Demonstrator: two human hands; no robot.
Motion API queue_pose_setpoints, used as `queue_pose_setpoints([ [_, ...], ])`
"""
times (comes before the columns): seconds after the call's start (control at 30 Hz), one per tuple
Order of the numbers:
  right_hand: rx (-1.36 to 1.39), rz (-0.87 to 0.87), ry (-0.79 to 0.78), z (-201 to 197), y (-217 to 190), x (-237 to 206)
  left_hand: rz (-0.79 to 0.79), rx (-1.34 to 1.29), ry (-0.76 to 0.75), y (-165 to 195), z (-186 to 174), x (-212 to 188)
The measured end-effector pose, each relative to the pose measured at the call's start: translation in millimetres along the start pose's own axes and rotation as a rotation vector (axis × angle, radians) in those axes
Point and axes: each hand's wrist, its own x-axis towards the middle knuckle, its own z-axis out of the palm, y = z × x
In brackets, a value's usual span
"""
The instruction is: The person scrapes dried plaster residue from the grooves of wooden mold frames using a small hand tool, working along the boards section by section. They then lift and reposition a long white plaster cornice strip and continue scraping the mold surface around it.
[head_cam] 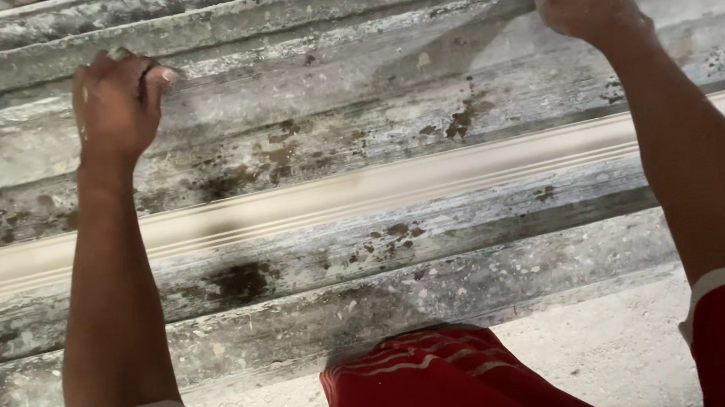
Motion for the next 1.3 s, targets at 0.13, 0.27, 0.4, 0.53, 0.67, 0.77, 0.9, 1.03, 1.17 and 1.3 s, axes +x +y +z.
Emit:
queue_pose_setpoints([
  [0.13,0.054,0.088,-0.038,28,-6,5,-0.191,-0.132,-0.135,-2,20,-7],
  [0.27,0.299,0.239,-0.057,57,-10,1,-0.173,0.016,-0.158,-8,41,-16],
  [0.4,0.141,0.018,0.126,79,-9,-6,-0.116,0.150,-0.128,-16,58,-27],
  [0.53,0.138,0.104,0.178,98,-13,-28,-0.162,0.223,-0.202,-17,76,-48],
  [0.67,0.280,0.354,-0.202,120,-16,-73,-0.083,0.349,-0.319,-11,88,-83],
  [0.77,0.043,-0.110,0.084,144,-20,-107,0.094,0.292,-0.174,-1,92,-109],
  [0.9,-0.158,-0.294,0.293,164,-16,-131,0.106,0.217,-0.152,14,93,-125],
  [1.03,-0.106,-0.289,0.183,166,-15,-134,0.091,0.191,-0.184,23,90,-125],
  [1.17,-0.118,-0.276,0.205,165,-21,-131,0.128,0.212,-0.140,27,90,-124],
  [1.3,-0.130,-0.201,0.012,168,-25,-132,0.133,0.230,-0.160,25,98,-129],
])
